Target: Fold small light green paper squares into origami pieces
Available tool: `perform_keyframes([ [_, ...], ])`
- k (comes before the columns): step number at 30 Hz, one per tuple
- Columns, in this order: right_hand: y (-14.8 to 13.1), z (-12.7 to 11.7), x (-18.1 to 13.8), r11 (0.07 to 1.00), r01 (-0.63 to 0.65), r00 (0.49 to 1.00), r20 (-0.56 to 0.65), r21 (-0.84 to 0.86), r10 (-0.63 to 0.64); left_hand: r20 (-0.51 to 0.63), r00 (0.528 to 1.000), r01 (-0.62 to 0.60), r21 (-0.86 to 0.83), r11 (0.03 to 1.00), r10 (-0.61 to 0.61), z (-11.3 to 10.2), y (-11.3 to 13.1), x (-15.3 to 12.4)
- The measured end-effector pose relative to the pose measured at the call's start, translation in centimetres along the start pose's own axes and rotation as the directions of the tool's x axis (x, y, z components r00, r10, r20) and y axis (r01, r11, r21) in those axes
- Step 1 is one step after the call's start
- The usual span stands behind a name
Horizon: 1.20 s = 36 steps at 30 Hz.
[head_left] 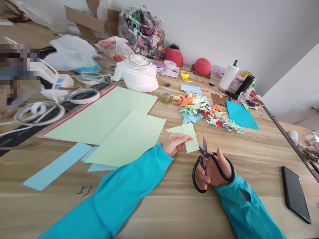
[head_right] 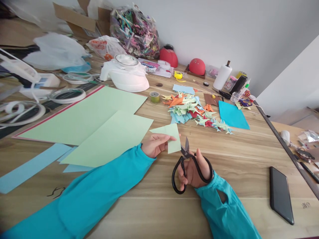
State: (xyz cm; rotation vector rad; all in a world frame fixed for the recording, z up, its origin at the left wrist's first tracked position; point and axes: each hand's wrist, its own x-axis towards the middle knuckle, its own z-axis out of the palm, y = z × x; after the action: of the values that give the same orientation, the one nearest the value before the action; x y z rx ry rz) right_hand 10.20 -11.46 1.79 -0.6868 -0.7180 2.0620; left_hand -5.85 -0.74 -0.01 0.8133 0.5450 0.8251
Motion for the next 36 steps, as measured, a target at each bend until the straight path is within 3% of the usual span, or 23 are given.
perform_keyframes([
  [6,0.2,0.0,0.1,1.0,0.002,1.0,0.001,0.011,-0.002,-0.125,0.992,0.023,0.164,0.986,-0.002,0.0,-0.7,0.1],
  [11,0.3,-0.3,0.2,1.0,-0.019,1.0,0.002,-0.015,0.02,-0.117,0.993,0.008,0.321,0.947,0.031,-0.6,-1.3,0.5],
  [20,0.5,-0.5,0.4,0.999,0.007,0.997,0.078,0.04,-0.01,-0.042,0.997,-0.044,0.385,0.922,0.065,0.2,-0.8,0.2],
  [28,0.5,-0.2,0.6,0.996,0.065,0.997,0.043,0.062,-0.068,-0.079,0.996,-0.009,0.304,0.953,0.035,0.1,-1.3,0.3],
  [36,0.3,-0.3,0.3,0.995,0.063,0.998,0.021,0.084,-0.065,-0.103,0.989,-0.068,0.302,0.951,0.104,0.0,-1.3,0.4],
])
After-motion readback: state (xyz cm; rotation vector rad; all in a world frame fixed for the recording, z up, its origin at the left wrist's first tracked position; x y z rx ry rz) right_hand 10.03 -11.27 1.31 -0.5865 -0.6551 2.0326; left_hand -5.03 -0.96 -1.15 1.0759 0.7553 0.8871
